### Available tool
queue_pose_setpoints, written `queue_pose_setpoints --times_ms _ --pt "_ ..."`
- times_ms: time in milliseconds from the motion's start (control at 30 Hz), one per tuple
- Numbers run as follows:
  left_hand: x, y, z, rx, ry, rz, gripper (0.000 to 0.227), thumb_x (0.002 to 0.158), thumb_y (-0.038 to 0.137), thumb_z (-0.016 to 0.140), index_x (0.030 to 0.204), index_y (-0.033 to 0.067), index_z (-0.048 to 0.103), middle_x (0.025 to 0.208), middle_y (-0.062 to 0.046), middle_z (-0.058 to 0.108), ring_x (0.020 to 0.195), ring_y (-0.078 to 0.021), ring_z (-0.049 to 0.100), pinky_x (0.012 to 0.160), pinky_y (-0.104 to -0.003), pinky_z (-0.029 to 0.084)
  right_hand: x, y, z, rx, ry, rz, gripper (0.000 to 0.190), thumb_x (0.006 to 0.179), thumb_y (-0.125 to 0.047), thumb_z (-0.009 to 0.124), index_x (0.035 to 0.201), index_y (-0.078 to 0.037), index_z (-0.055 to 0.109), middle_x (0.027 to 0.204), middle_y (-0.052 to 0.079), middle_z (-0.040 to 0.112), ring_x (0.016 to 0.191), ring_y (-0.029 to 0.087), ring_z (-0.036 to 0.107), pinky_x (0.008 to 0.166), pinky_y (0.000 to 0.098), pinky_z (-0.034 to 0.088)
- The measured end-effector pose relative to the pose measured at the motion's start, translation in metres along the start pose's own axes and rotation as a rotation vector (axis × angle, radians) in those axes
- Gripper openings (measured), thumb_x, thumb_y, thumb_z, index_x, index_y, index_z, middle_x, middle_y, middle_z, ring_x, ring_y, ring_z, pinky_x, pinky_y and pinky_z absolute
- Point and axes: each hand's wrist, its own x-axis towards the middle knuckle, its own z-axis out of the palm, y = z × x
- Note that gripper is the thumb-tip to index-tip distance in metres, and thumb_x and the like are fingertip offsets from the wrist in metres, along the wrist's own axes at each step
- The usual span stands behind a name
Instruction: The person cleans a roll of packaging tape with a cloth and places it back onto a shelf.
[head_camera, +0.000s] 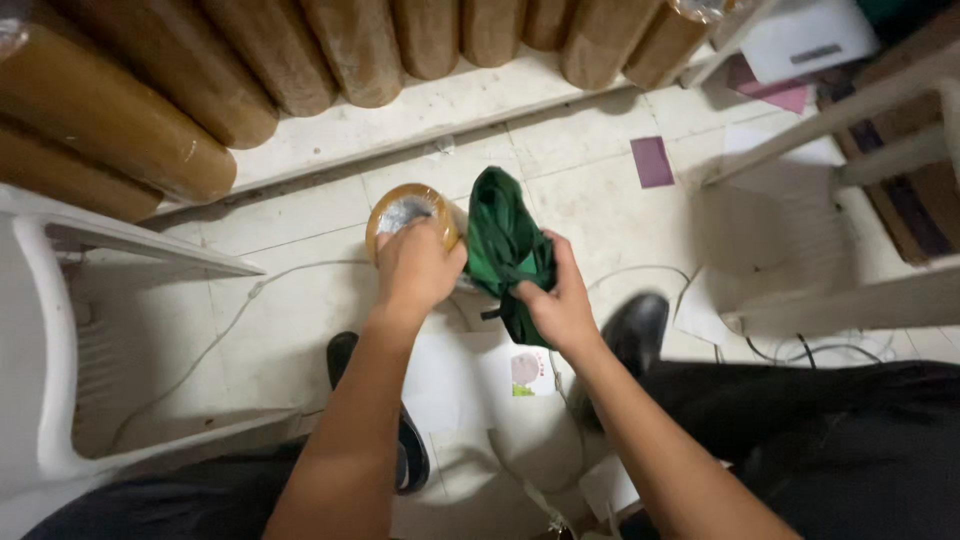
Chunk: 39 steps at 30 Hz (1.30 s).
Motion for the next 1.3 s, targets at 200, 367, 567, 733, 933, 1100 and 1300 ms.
queue_pose_setpoints --times_ms 200,367,567,733,933,1100,1300 --pt "-0.008 0.021 0.002 -0.002 -0.018 0.019 0.046 0.091 0.052 0.056 0.095 0.0106 0.074 0.106 -0.013 0.074 0.113 -0.0359 0.068 0.103 -0.051 0.038 -0.010 -0.011 0.019 -0.008 -0.070 0.118 0.066 0.067 -0.018 0.088 0.128 -0.010 0.064 0.110 0.016 0.071 0.106 0.030 0.067 0.097 0.0481 0.053" --pt "-0.019 0.036 0.002 0.060 0.016 0.021 0.043 0.095 0.045 0.055 0.103 0.0072 0.074 0.107 -0.015 0.075 0.112 -0.0340 0.069 0.103 -0.051 0.039 0.010 0.005 0.018 0.002 -0.050 0.092 0.056 0.082 -0.043 0.087 0.122 -0.008 0.069 0.108 0.017 0.075 0.106 0.033 0.073 0.094 0.0501 0.056" --pt "-0.026 0.031 0.003 0.063 0.004 -0.049 0.042 0.092 0.046 0.058 0.101 0.0064 0.070 0.101 -0.016 0.076 0.110 -0.0355 0.071 0.101 -0.051 0.041 0.009 -0.035 0.015 -0.229 -0.081 0.048 0.059 0.084 -0.054 0.080 0.112 -0.005 0.063 0.103 0.019 0.072 0.107 0.040 0.069 0.098 0.0581 0.051" --pt "-0.015 0.011 0.022 0.100 0.127 -0.054 0.050 0.090 0.054 0.062 0.093 0.0049 0.070 0.090 -0.023 0.075 0.099 -0.0430 0.073 0.095 -0.054 0.043 0.016 -0.045 0.019 -0.315 -0.137 0.135 0.071 0.080 -0.060 0.075 0.126 -0.009 0.059 0.122 0.018 0.064 0.125 0.041 0.058 0.109 0.0624 0.042" --pt "-0.023 0.028 0.016 0.110 0.077 -0.060 0.041 0.084 0.052 0.067 0.086 0.0110 0.069 0.084 -0.012 0.077 0.097 -0.0336 0.076 0.099 -0.046 0.044 0.020 -0.043 0.011 -0.065 0.004 0.307 0.109 0.063 -0.053 0.093 0.150 -0.007 0.046 0.143 0.026 0.057 0.138 0.040 0.052 0.116 0.0538 0.042" --pt "-0.024 0.011 0.029 -0.073 0.402 0.192 0.038 0.073 0.048 0.076 0.069 0.0124 0.062 0.064 -0.012 0.064 0.073 -0.0361 0.071 0.081 -0.047 0.048 0.030 -0.020 0.019 -0.034 0.121 0.360 0.077 0.061 -0.046 0.098 0.121 -0.008 0.069 0.108 0.018 0.072 0.103 0.031 0.067 0.090 0.0475 0.055" --pt "-0.045 0.018 0.010 -0.250 0.201 0.112 0.038 0.070 0.041 0.074 0.062 0.0073 0.059 0.068 -0.016 0.064 0.080 -0.0417 0.069 0.083 -0.049 0.048 0.018 -0.039 0.014 -0.037 0.080 0.255 0.067 0.058 -0.030 0.100 0.114 -0.005 0.072 0.099 0.018 0.071 0.094 0.030 0.067 0.083 0.0458 0.056"
